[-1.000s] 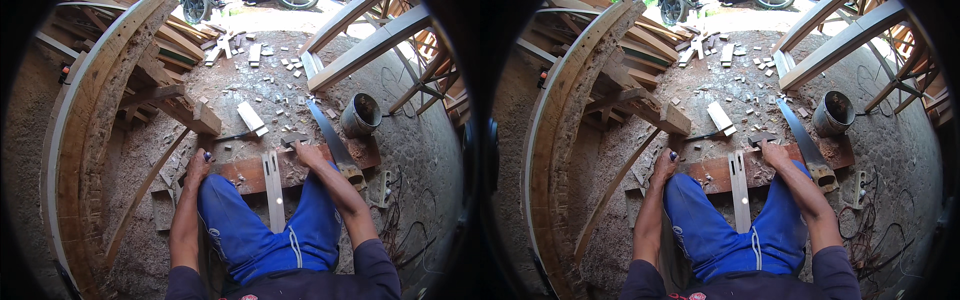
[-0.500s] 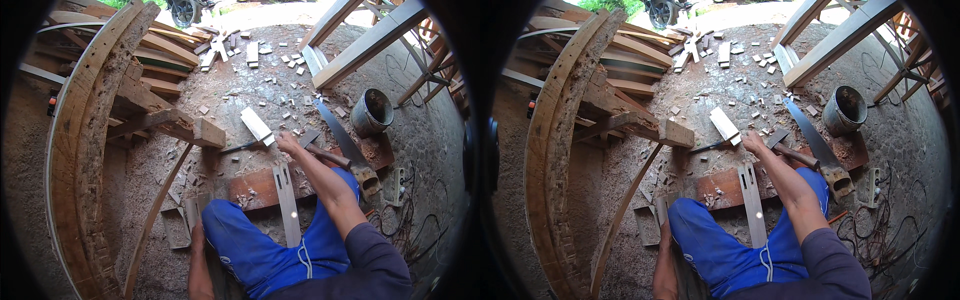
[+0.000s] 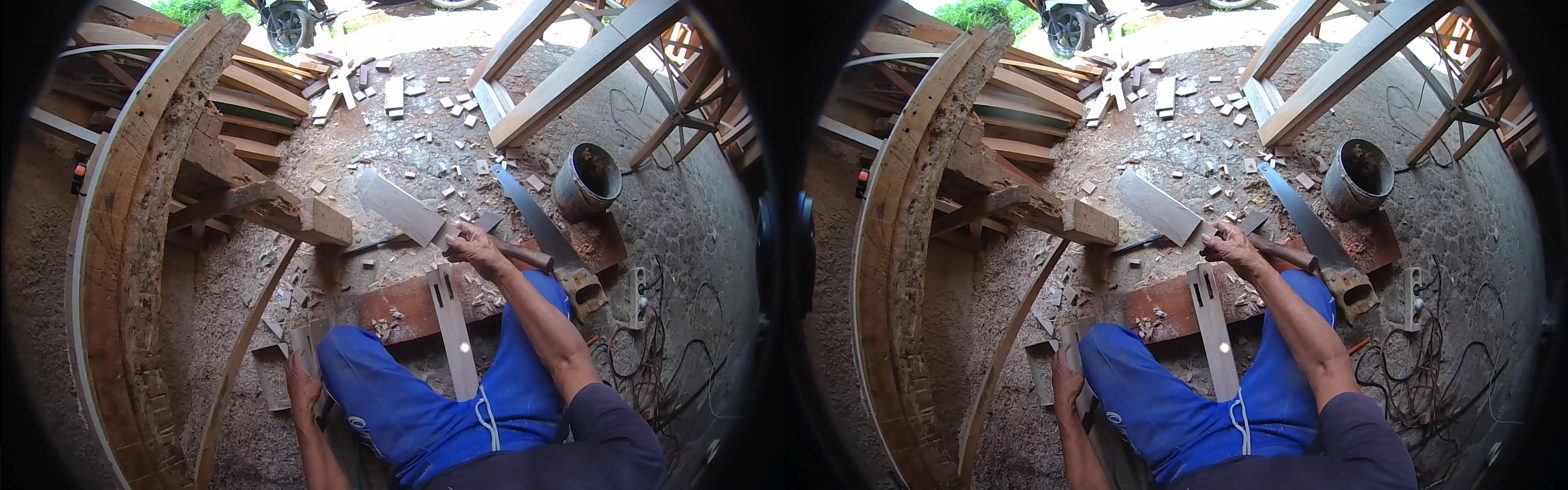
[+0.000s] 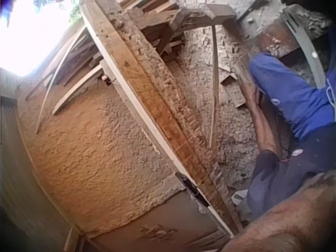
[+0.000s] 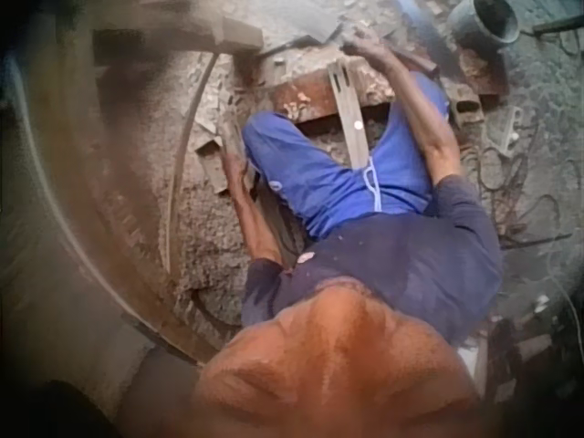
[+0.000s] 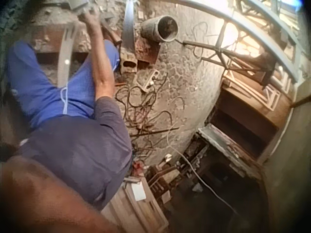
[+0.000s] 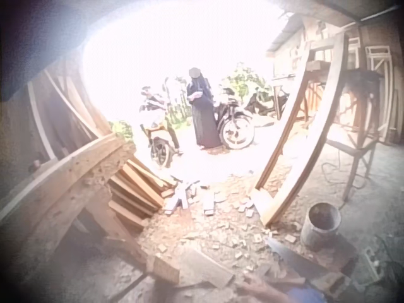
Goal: The person sits on the floor and carves a small wooden piece using a chisel and mallet. They repeatedly position the chisel and strike it to remove wood shavings, occasionally adjusting the piece and clearing debris.
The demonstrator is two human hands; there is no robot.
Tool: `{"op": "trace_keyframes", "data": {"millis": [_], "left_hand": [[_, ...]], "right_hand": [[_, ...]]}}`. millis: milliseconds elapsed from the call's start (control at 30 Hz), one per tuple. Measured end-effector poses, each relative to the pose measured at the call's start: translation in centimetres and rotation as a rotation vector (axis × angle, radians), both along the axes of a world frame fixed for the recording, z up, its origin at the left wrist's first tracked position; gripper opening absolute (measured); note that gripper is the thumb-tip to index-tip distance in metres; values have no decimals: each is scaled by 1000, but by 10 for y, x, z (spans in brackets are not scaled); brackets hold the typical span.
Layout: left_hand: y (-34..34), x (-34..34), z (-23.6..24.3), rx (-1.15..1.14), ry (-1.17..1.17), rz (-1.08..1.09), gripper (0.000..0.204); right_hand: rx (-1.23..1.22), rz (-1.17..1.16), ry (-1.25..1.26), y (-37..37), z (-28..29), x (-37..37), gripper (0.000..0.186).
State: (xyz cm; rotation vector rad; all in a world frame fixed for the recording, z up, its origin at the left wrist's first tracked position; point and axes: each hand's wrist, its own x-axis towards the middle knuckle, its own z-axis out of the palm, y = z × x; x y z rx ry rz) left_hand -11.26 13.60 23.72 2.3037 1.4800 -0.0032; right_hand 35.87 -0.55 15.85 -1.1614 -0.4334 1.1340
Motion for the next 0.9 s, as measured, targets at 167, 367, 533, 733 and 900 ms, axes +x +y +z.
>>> {"op": "trace_keyframes", "data": {"millis": [167,367,533,733,900], "left_hand": [[-14,151,61,587,-261,-512,84],[-55,268,47,230,-173,-894,107],[-75,288,32,122,-272,-726,109],[-33,283,6,-269,-678,-270,112],[-9,269,26,-1346,-1452,147,72]], "right_hand": [[25,183,-178,-71,69,-2,32],[-52,95,-144,-94,101,-32,28],[-240,-507,-654,-162,61,8,31],[-669,-342,-1554,-275,-42,39,46],[-758,-168,-1638,-302,-72,48,54]]}}
